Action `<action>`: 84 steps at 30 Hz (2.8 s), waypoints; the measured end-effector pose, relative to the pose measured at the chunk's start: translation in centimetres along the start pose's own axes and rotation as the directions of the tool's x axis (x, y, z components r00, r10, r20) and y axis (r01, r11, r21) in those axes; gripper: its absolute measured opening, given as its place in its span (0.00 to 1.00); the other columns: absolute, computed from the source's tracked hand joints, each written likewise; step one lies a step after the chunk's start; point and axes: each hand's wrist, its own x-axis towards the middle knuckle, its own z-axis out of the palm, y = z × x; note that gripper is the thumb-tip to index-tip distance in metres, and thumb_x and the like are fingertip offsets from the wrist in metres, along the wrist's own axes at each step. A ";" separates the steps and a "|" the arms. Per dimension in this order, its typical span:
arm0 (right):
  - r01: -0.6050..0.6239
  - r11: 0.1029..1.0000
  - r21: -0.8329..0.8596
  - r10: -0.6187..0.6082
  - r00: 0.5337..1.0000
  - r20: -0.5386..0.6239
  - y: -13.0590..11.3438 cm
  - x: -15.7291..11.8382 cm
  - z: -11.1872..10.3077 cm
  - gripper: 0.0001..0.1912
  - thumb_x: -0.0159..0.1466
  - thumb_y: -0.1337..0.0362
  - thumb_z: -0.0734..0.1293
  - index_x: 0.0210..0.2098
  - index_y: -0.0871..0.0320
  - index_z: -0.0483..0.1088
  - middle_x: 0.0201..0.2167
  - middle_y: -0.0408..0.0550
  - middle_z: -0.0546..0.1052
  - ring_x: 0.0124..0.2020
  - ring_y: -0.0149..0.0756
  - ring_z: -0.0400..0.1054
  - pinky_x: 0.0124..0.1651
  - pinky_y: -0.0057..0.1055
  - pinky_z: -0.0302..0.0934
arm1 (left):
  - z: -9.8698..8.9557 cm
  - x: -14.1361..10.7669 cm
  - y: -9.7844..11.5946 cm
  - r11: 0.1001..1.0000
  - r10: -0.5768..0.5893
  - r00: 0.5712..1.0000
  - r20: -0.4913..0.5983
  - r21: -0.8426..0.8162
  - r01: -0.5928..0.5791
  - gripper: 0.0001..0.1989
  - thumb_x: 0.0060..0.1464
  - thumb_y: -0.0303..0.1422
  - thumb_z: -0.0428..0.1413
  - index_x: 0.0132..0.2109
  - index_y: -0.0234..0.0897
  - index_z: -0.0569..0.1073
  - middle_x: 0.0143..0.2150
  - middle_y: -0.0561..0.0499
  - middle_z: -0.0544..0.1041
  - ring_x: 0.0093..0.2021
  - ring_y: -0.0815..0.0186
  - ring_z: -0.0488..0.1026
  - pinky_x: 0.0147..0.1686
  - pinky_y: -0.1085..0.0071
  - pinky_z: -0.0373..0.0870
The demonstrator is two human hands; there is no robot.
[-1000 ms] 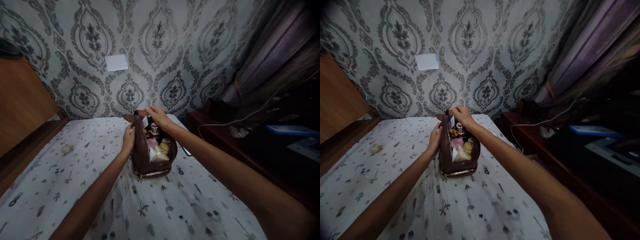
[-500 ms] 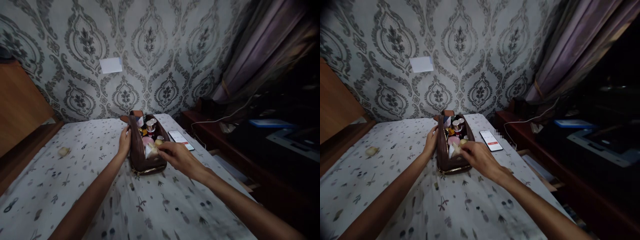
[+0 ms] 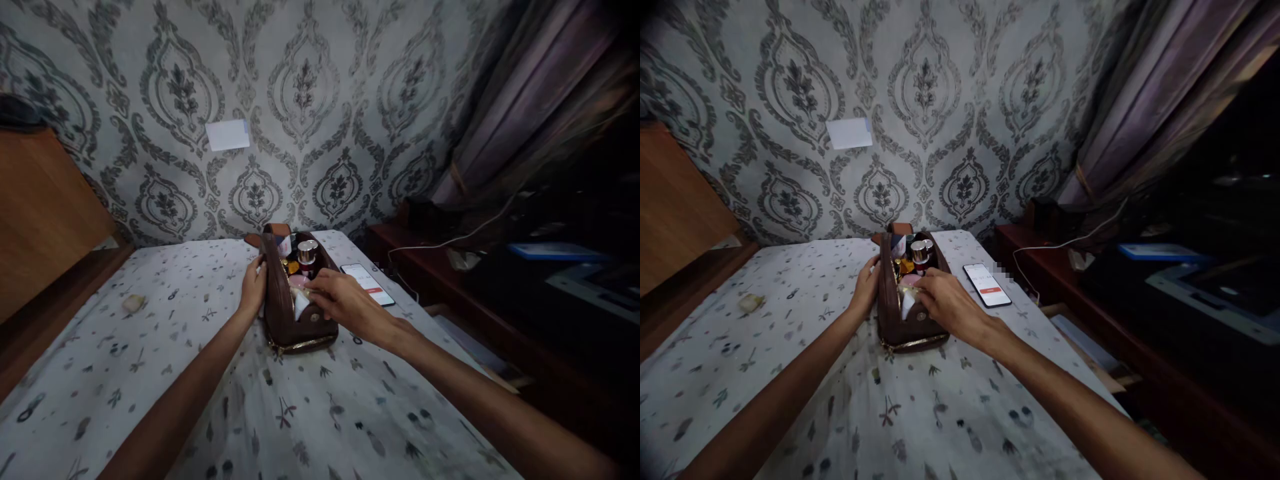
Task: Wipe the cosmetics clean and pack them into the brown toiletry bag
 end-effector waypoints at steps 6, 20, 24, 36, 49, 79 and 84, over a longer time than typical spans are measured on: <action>0.020 0.999 -0.041 -0.031 0.959 -0.282 1.4 0.7 -1.2 0.12 0.67 0.68 0.62 0.43 0.58 0.77 0.37 0.49 0.78 0.35 0.35 0.72 0.38 0.29 0.62 | 0.0 0.0 0.0 1.000 -0.002 1.000 0.000 0.006 0.002 0.20 0.63 0.41 0.51 0.56 0.37 0.75 0.57 0.44 0.78 0.60 0.56 0.71 0.64 0.57 0.61; -0.133 0.958 -0.254 0.099 0.985 -0.143 3.3 7.0 -0.1 0.21 0.72 0.63 0.55 0.58 0.60 0.71 0.54 0.55 0.79 0.55 0.43 0.73 0.55 0.33 0.63 | 0.4 -0.1 0.2 0.999 0.001 1.000 -0.010 0.036 0.000 0.20 0.63 0.40 0.50 0.56 0.37 0.75 0.57 0.43 0.78 0.60 0.56 0.71 0.65 0.56 0.61; -0.094 0.973 -0.211 0.062 0.987 -0.151 3.9 7.5 0.8 0.21 0.71 0.63 0.55 0.56 0.59 0.73 0.50 0.55 0.81 0.52 0.46 0.75 0.53 0.36 0.66 | 0.5 -0.4 0.5 0.993 0.000 1.000 -0.018 0.117 0.002 0.20 0.63 0.36 0.49 0.57 0.34 0.74 0.59 0.41 0.77 0.60 0.57 0.72 0.63 0.59 0.64; -0.035 0.999 0.008 0.036 0.942 -0.334 4.3 6.0 -0.2 0.20 0.67 0.55 0.61 0.51 0.57 0.76 0.49 0.56 0.81 0.47 0.54 0.76 0.50 0.50 0.70 | -15.8 -0.2 1.9 0.766 -0.031 0.976 -0.213 0.623 0.161 0.15 0.62 0.29 0.47 0.50 0.37 0.76 0.54 0.41 0.77 0.57 0.57 0.71 0.60 0.59 0.66; 0.362 0.824 0.436 -0.266 0.926 -0.266 -8.6 -4.7 9.0 0.14 0.71 0.66 0.61 0.52 0.57 0.73 0.43 0.56 0.79 0.47 0.40 0.73 0.50 0.39 0.70 | -24.2 -2.1 1.6 0.490 -0.173 0.961 -0.215 0.828 0.273 0.17 0.55 0.36 0.47 0.43 0.33 0.75 0.46 0.34 0.76 0.47 0.44 0.73 0.46 0.49 0.71; -0.005 0.495 0.869 0.058 0.998 -0.028 -7.0 -4.2 17.6 0.11 0.53 0.69 0.71 0.34 0.56 0.67 0.29 0.37 0.69 0.31 0.29 0.64 0.36 0.26 0.61 | -10.4 -14.1 6.6 0.936 -0.067 0.938 0.339 0.348 -0.059 0.17 0.64 0.48 0.47 0.41 0.41 0.72 0.34 0.51 0.75 0.36 0.61 0.73 0.38 0.65 0.70; -0.140 0.137 0.981 0.070 0.989 0.131 -7.4 -3.8 18.2 0.29 0.48 0.66 0.79 0.49 0.55 0.71 0.40 0.42 0.77 0.40 0.31 0.72 0.46 0.30 0.67 | -10.6 -13.2 5.9 0.942 -0.298 0.911 0.285 -0.068 0.329 0.19 0.56 0.51 0.56 0.37 0.38 0.72 0.27 0.56 0.67 0.26 0.70 0.64 0.26 0.74 0.61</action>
